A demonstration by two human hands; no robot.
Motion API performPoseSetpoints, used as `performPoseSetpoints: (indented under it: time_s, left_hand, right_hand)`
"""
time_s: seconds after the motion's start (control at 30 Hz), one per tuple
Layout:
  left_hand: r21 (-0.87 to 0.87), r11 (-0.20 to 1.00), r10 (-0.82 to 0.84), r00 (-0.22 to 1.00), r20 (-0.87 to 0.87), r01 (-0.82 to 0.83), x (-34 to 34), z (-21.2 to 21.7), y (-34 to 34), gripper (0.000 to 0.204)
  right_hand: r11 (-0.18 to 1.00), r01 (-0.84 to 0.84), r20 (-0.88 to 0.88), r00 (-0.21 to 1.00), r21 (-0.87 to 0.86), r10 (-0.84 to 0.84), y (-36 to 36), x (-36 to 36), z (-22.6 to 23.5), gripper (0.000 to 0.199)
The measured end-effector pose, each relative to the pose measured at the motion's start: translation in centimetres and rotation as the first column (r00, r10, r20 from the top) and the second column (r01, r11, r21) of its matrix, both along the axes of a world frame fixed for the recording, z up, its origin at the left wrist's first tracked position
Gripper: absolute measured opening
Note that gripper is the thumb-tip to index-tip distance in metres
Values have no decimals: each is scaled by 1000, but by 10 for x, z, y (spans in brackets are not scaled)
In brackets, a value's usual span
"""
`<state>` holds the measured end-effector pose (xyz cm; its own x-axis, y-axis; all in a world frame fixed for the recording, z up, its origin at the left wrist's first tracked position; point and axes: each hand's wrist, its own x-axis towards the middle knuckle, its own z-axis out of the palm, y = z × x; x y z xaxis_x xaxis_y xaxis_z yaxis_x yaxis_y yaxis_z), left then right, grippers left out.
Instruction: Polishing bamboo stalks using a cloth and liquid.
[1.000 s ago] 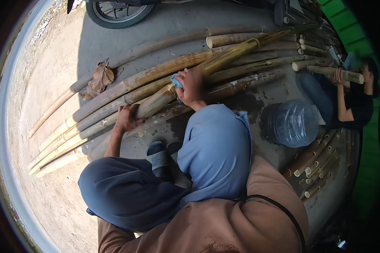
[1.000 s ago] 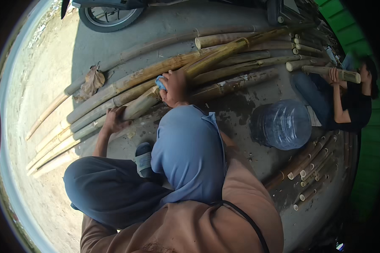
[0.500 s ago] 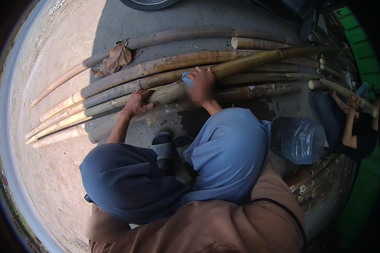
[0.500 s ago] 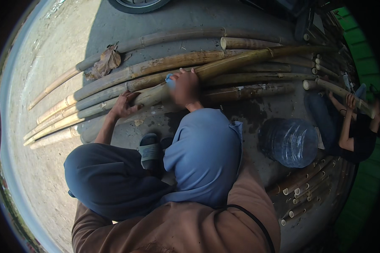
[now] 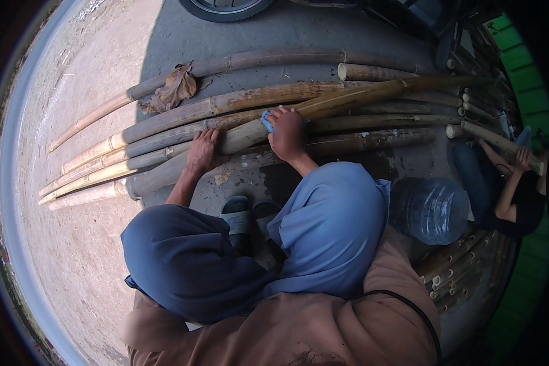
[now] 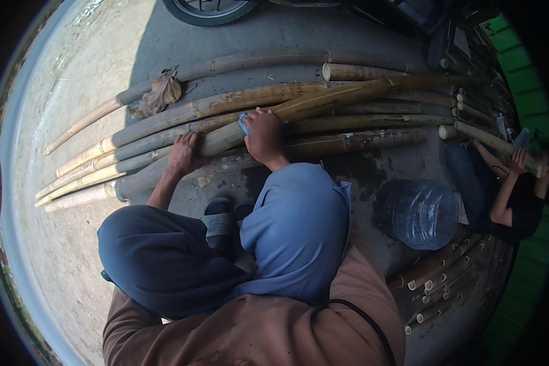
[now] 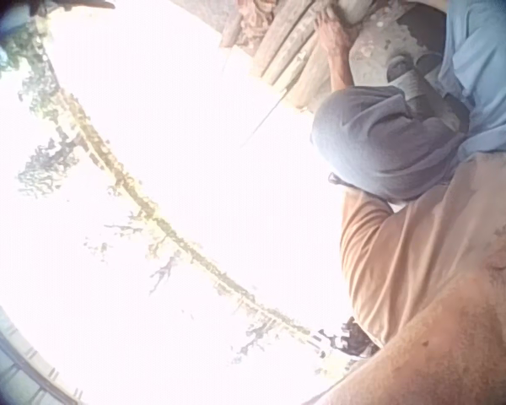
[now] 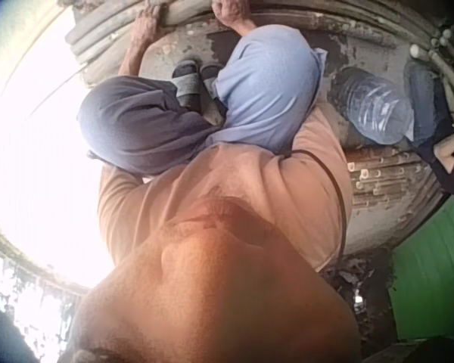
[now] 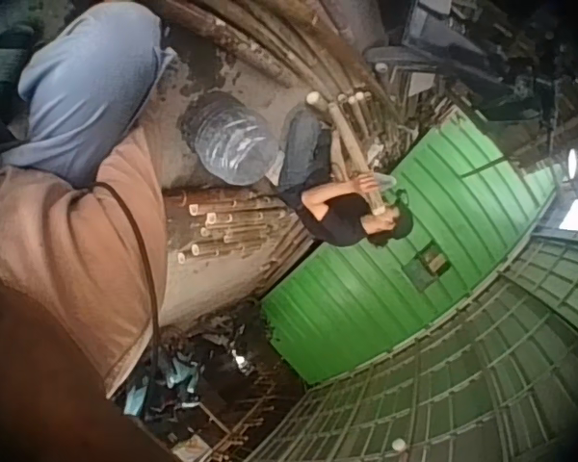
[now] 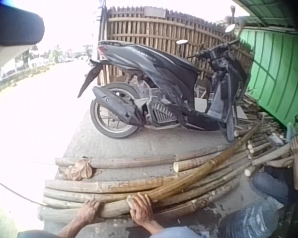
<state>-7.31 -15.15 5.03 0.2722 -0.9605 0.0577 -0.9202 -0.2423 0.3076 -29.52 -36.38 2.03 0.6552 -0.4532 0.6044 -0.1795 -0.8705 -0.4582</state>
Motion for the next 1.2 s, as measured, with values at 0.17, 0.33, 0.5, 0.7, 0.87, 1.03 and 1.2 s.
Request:
performPoseSetpoints:
  time_s: [0.17,0.33,0.5,0.7,0.87,1.03,1.2]
  left_hand:
    - [201,976,-19,955,-295,81,19,7,-2,90]
    - [-26,979,-205,951,-232,204,33,2,-3,84]
    - [180,974,-86,961,-262,136,22,13,-10,86]
    - [218,965,21,788,-616,145,34,12,-11,85]
    - [242,958,14,816,-578,155,44,23,-6,83]
    - [139,975,-91,878,-471,176,36,16,-3,73]
    - [94,995,-12,1000,21,10,-19,2,15,89]
  right_hand:
    - [969,203,-27,978,-141,-209,-74,-27,10,34]
    - [849,502,37,863,-164,-504,-133,-67,0,35]
    - [990,135,-21,991,-39,-136,-18,-27,-9,39]
    - [990,124,-95,987,-65,-130,-35,-38,2,39]
    - [867,474,-23,875,-155,-483,-107,-70,-5,38]
    - [957,279,-20,959,-80,-282,-38,-37,-4,40]
    - [998,-41,-139,990,-40,35,18,-19,-7,48]
